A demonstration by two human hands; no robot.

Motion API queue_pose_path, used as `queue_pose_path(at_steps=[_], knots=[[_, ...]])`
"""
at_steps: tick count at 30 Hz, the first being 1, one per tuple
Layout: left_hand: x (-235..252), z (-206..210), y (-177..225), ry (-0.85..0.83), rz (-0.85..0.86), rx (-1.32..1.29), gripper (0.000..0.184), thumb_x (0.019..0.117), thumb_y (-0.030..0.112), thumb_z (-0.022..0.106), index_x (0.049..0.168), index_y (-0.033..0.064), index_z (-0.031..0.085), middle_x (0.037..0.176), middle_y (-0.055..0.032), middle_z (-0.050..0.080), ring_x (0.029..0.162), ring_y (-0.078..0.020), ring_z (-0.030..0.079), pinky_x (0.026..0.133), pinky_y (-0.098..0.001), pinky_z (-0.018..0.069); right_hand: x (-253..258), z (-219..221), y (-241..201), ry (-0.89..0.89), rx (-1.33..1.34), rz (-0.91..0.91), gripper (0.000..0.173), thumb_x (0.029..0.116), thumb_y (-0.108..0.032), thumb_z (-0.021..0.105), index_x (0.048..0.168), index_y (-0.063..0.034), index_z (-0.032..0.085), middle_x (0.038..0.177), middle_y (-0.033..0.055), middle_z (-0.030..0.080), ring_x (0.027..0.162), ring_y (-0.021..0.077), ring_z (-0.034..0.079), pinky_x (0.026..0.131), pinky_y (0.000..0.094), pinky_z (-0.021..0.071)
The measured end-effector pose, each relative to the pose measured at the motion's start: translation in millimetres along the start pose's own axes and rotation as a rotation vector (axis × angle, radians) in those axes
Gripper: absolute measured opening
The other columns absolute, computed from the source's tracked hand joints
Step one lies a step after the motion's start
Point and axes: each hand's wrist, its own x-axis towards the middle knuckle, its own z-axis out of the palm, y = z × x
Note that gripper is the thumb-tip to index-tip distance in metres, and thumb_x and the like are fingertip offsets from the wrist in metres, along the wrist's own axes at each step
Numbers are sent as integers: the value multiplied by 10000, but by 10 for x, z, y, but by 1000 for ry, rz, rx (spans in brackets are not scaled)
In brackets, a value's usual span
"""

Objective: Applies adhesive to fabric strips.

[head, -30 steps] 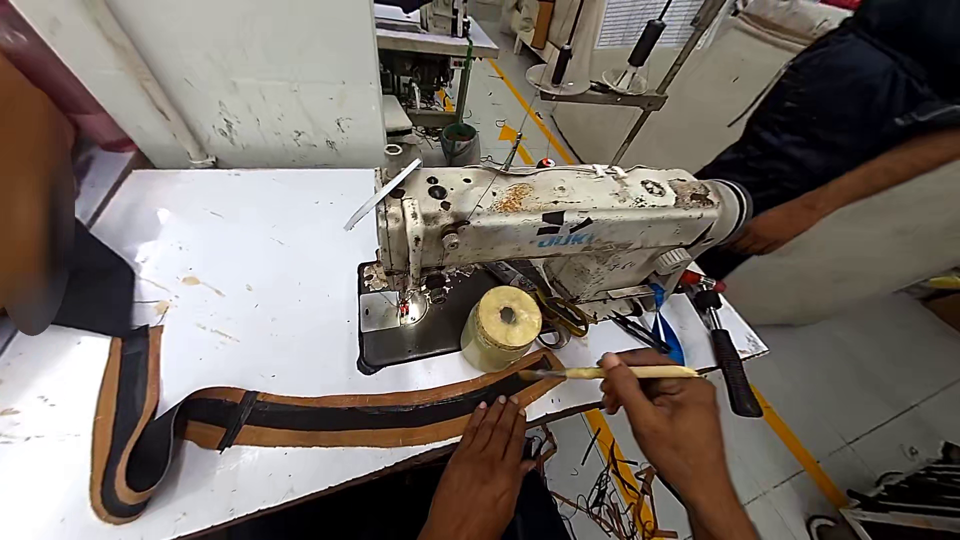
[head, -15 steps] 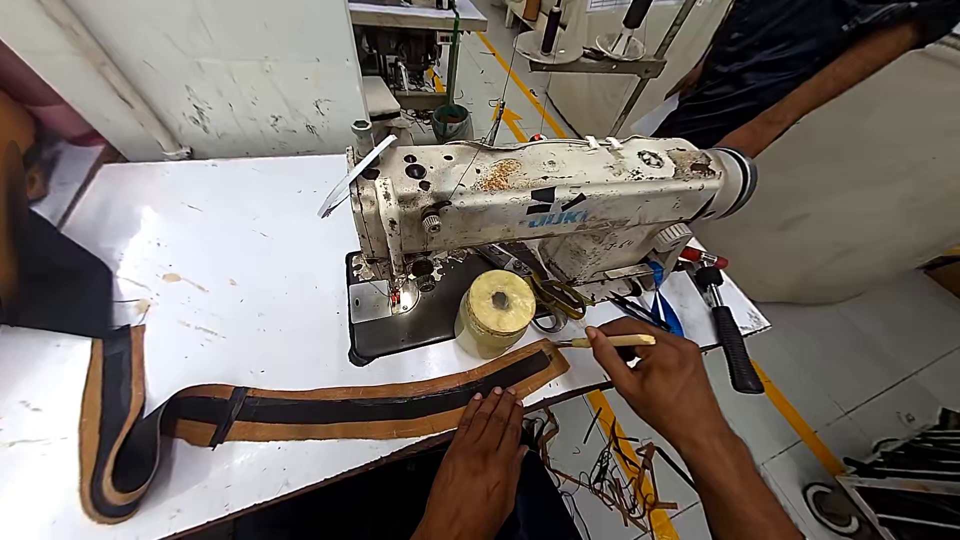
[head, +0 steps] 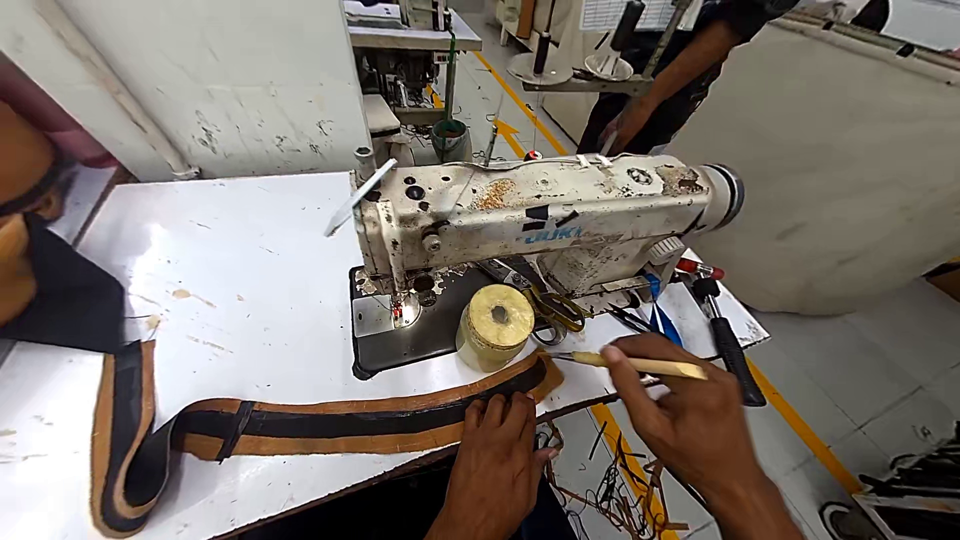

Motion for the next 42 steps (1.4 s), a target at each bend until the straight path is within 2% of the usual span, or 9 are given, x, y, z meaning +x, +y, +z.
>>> queue_pose_path(at_steps=[4, 7, 12, 17, 21, 24, 27, 33, 42], knots=[[-63, -45, -96, 135, -19, -131, 541, 1046, 558, 420, 1216, 150, 732, 1202, -20, 716, 1126, -223, 661, 989, -461, 509, 281, -173, -313, 122, 232, 34, 176, 1030, -358, 562, 1075, -208, 643, 855, -104, 674, 670, 38, 647, 559, 240, 574], [49, -262, -249, 444, -180, -256, 361, 993, 425, 612, 1024, 92, 748, 1004, -86, 729, 953, -243, 696, 850, -443, 561, 582, -1, -394, 85, 132, -54, 207, 1027, -339, 581, 1022, -147, 659, 819, -78, 646, 635, 16, 598, 534, 237, 536], [598, -494, -420, 389, -493, -528, 821, 819, 495, 797, 1431, 16, 533, 1382, -189, 598, 1259, -345, 596, 1053, -546, 500, 828, 694, -243, -228, -12, -165, 287, 1006, -394, 613, 956, -129, 711, 859, -12, 678, 693, 115, 648, 643, 340, 581], [776, -467, -515, 327, -483, -552, 773, 816, 556, 802, 1405, 101, 591, 1350, -85, 644, 1203, -240, 644, 1033, -492, 528, 786, 48, -335, 61, 81, -105, 237, 1016, -307, 596, 1025, -96, 705, 845, -16, 676, 664, 62, 618, 571, 291, 547], [678, -481, -548, 324, -489, -576, 840, 790, 532, 839, 1447, 93, 556, 1405, -111, 607, 1247, -252, 624, 1044, -486, 530, 654, -297, -212, 20, -53, -63, 255, 1010, -380, 561, 1020, -180, 719, 840, -113, 672, 683, -27, 607, 586, 211, 525], [292, -506, -480, 294, -408, -430, 649, 903, 527, 721, 1314, 32, 638, 1304, -184, 636, 1189, -333, 638, 976, -519, 554, 429, -462, -99, 24, 27, 24, 267, 1025, -405, 542, 977, -180, 677, 749, -96, 641, 593, 22, 600, 505, 254, 516], [-174, -350, -245, 190, -207, -226, 407, 1014, 413, 587, 1112, 53, 749, 1133, -136, 733, 1072, -318, 703, 919, -490, 578, 126, -230, 105, -139, 144, 32, 278, 1025, -413, 549, 1017, -176, 696, 829, -83, 687, 678, 49, 652, 589, 298, 585], [-391, -4, -109, 227, -98, 16, 493, 1059, 449, 473, 1236, 60, 719, 1278, -90, 711, 1207, -272, 666, 1045, -438, 519, -32, 393, -4, -292, 284, -60, 195, 1012, -348, 579, 1002, -213, 720, 919, -131, 679, 846, -21, 663, 741, 226, 608], [-289, -64, -94, 126, -107, 69, 593, 1053, 557, 387, 1326, 124, 685, 1272, -71, 701, 1159, -288, 659, 978, -475, 515, 129, 211, 77, -282, 89, -145, 210, 997, -329, 556, 960, -185, 705, 872, -119, 640, 770, -52, 606, 643, 149, 528]])
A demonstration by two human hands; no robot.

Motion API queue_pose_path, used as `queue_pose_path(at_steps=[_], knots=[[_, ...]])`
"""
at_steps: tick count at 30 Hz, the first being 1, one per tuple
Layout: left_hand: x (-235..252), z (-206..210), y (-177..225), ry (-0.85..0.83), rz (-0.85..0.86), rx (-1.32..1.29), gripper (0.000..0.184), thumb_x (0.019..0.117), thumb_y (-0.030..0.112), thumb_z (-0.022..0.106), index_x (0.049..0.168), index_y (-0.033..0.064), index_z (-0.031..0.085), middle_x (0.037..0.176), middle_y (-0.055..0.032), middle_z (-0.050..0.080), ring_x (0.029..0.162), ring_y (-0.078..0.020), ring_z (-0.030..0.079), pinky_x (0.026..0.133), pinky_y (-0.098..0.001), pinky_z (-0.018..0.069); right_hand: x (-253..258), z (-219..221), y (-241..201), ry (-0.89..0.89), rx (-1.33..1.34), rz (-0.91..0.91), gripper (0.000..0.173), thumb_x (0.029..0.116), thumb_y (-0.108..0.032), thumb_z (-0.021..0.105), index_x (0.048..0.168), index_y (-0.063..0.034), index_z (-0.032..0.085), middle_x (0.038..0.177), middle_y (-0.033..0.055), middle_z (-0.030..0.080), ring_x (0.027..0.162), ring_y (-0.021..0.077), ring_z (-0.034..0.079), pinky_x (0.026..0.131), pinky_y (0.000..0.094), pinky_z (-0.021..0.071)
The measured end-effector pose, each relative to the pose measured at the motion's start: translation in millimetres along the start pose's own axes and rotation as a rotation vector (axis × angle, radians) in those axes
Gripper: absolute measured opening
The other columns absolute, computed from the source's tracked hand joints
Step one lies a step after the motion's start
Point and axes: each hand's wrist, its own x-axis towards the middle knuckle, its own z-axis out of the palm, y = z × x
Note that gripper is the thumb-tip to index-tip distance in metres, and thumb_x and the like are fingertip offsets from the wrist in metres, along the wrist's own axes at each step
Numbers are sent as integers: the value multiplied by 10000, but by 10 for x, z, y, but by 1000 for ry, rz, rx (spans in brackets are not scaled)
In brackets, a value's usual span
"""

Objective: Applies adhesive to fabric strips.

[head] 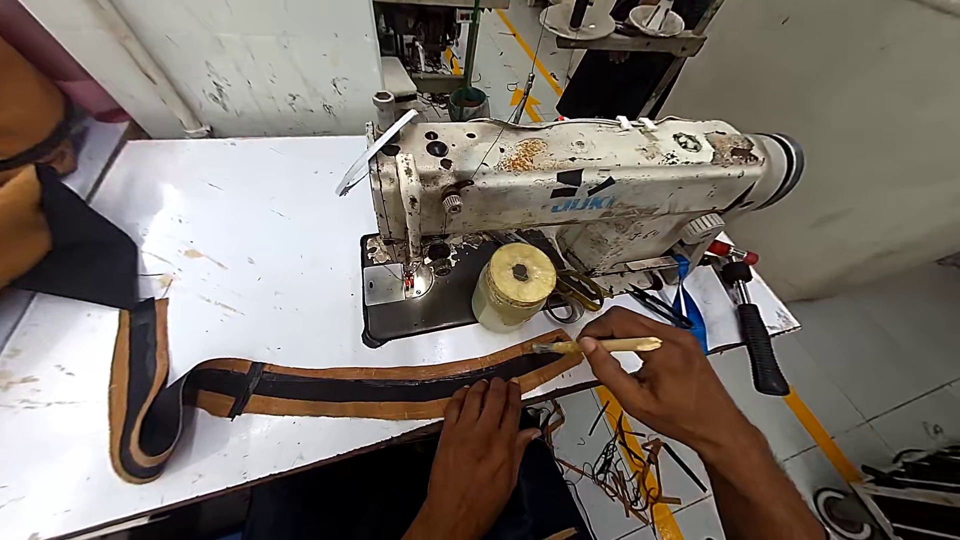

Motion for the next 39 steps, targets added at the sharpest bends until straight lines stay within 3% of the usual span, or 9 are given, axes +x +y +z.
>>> queue_pose_path(at_steps=[3, 7, 12, 15, 19, 25, 31, 36, 39], knots=[[90, -10, 30, -24, 16, 0, 619, 1036, 606, 373, 1333, 161, 685, 1243, -75, 696, 1091, -304, 653, 923, -503, 499, -30, 7, -3, -33, 42, -23, 213, 1008, -318, 569, 986, -166, 717, 901, -105, 651, 796, -44, 621, 658, 146, 544], [224, -62, 24, -63, 30, 7, 651, 1029, 640, 341, 1283, 176, 719, 1126, -50, 696, 990, -268, 638, 867, -483, 476, -67, -123, 158, -51, -127, 16, 261, 1013, -346, 528, 975, -166, 714, 886, -81, 656, 774, -3, 624, 654, 203, 541], [357, -56, 37, -183, 100, -138, 672, 1069, 554, 343, 1189, 4, 711, 1269, -136, 674, 1134, -285, 661, 940, -398, 558, -112, -173, 173, 17, -109, 39, 225, 999, -318, 566, 987, -164, 730, 914, -91, 670, 800, -29, 627, 672, 167, 540], [419, -31, 30, -192, 117, -171, 609, 1072, 525, 371, 1129, 19, 705, 1111, -110, 683, 1034, -260, 669, 869, -361, 572, -155, -151, 180, -12, -128, 66, 229, 1002, -326, 550, 965, -174, 719, 880, -97, 651, 767, -29, 617, 641, 161, 532], [462, 27, 45, -168, 152, -132, 569, 1069, 518, 395, 1290, 81, 684, 1153, -82, 664, 1031, -260, 631, 842, -383, 544, -171, -197, 126, 40, -167, 90, 225, 997, -313, 544, 963, -171, 714, 874, -100, 652, 754, -33, 606, 639, 155, 517], [475, 79, 76, -160, 142, -123, 563, 1059, 534, 411, 1267, 99, 701, 1134, -79, 660, 1042, -281, 620, 845, -419, 535, -268, -224, 83, 5, -151, 148, 223, 991, -314, 537, 946, -176, 708, 830, -112, 641, 687, -41, 592, 585, 155, 514], [475, 63, 84, -151, 132, -98, 580, 1052, 556, 406, 1289, 114, 696, 1135, -86, 659, 1022, -278, 625, 826, -415, 533, -283, -152, 50, 94, -119, 174, 228, 1016, -301, 557, 1008, -151, 729, 914, -79, 685, 766, -21, 636, 653, 170, 554], [455, 71, 81, -153, 127, -86, 580, 1052, 554, 400, 1286, 114, 696, 1141, -94, 665, 1021, -293, 634, 828, -435, 533, -326, -227, -9, 27, -149, 200, 214, 979, -309, 532, 901, -189, 691, 754, -126, 598, 628, -38, 558, 532, 159, 479], [450, 82, 84, -148, 130, -76, 582, 1052, 554, 397, 1298, 118, 694, 1157, -96, 668, 1029, -296, 633, 828, -438, 529, -314, -249, -41, 93, -166, 200, 214, 981, -310, 541, 925, -179, 700, 783, -122, 627, 647, -45, 578, 545, 153, 498]])
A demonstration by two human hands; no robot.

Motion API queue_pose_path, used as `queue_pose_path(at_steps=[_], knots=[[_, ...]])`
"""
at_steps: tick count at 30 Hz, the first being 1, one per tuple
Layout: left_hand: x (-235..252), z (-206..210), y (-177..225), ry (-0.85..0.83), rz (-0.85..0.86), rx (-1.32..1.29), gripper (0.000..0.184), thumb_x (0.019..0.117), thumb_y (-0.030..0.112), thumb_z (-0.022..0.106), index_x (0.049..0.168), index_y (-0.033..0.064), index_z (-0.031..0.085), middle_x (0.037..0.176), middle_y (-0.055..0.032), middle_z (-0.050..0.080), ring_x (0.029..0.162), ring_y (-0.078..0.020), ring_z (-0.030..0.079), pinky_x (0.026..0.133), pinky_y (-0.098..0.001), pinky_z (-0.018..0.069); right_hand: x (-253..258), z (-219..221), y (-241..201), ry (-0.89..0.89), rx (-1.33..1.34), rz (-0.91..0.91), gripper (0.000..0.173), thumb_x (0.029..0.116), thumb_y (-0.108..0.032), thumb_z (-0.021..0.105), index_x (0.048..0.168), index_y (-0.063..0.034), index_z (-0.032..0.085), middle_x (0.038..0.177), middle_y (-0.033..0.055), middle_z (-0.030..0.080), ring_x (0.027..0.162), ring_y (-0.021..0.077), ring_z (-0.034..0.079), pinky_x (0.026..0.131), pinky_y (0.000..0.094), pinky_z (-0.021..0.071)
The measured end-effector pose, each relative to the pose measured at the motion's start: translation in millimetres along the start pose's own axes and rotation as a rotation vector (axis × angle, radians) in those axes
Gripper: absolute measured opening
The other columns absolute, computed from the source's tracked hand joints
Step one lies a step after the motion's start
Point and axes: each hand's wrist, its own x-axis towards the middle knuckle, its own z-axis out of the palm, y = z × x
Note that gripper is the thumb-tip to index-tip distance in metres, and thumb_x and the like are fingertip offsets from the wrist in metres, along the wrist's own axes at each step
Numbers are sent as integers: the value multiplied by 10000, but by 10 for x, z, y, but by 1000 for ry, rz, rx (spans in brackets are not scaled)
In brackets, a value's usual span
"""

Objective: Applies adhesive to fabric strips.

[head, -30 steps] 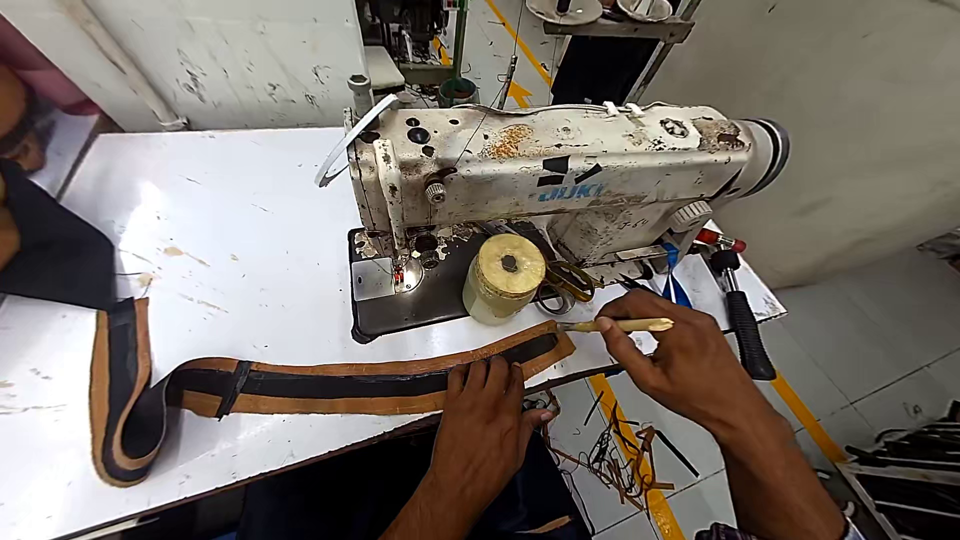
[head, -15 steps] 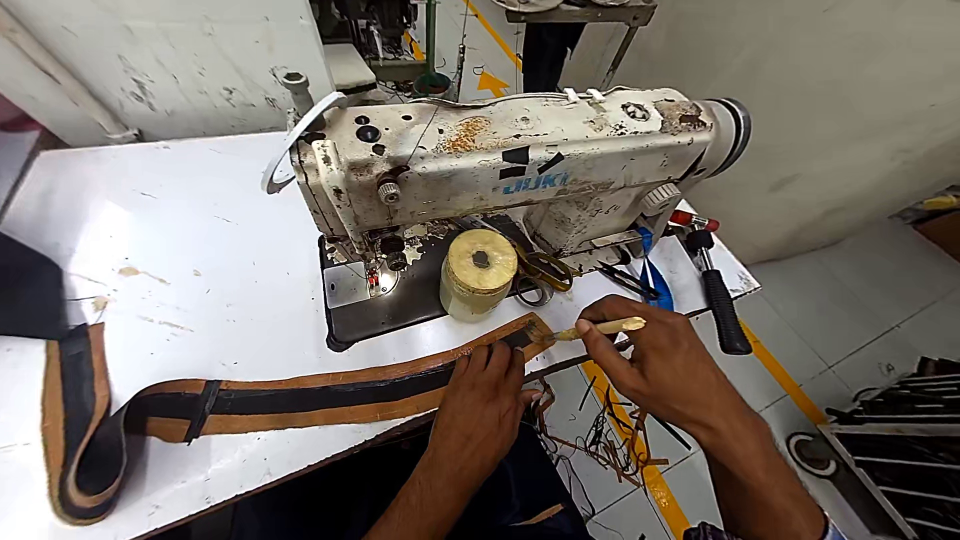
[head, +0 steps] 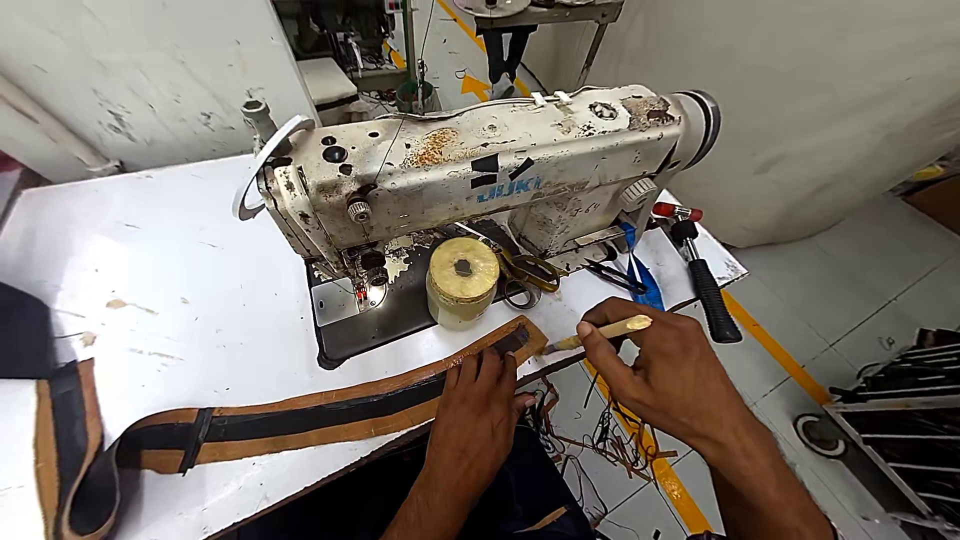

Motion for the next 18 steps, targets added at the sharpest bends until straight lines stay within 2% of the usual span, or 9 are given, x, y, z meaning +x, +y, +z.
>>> queue_pose_path(at_steps=[4, 8, 10, 14, 18], knots=[[2, 9, -3, 13, 4, 26, 584, 1050, 566, 386, 1306, 142, 696, 1178, -87, 668, 1030, -287, 633, 812, -421, 526, 90, 233, 70, 23, 61, 2, 223, 1004, -304, 549, 977, -161, 718, 863, -94, 671, 714, -23, 630, 608, 171, 554], [2, 2, 5, 18, 4, 27, 595, 1052, 563, 379, 1317, 133, 692, 1194, -87, 673, 1037, -290, 641, 820, -428, 541, 147, 343, 99, 78, 97, -21, 228, 1020, -299, 557, 1011, -145, 725, 909, -80, 679, 780, -24, 635, 679, 163, 553], [-5, 5, 11, 25, 0, 31, 587, 1049, 557, 393, 1315, 128, 693, 1202, -88, 673, 1032, -290, 642, 814, -428, 538, 116, 320, 100, 86, 92, -35, 232, 1023, -315, 554, 1019, -153, 720, 914, -91, 681, 787, -38, 640, 665, 154, 553], [8, 11, 11, 28, -5, 33, 591, 1045, 561, 400, 1305, 121, 697, 1192, -93, 679, 1033, -300, 649, 810, -438, 544, 27, 258, 145, 6, 33, 3, 247, 1003, -338, 529, 970, -179, 715, 842, -111, 643, 683, -43, 587, 575, 149, 511], [3, 17, 22, 27, -9, 25, 594, 1045, 561, 403, 1313, 118, 693, 1199, -97, 674, 1029, -302, 647, 812, -442, 542, 8, 154, 136, -38, 15, 8, 227, 983, -320, 533, 930, -186, 709, 812, -120, 632, 661, -40, 579, 573, 154, 509]])
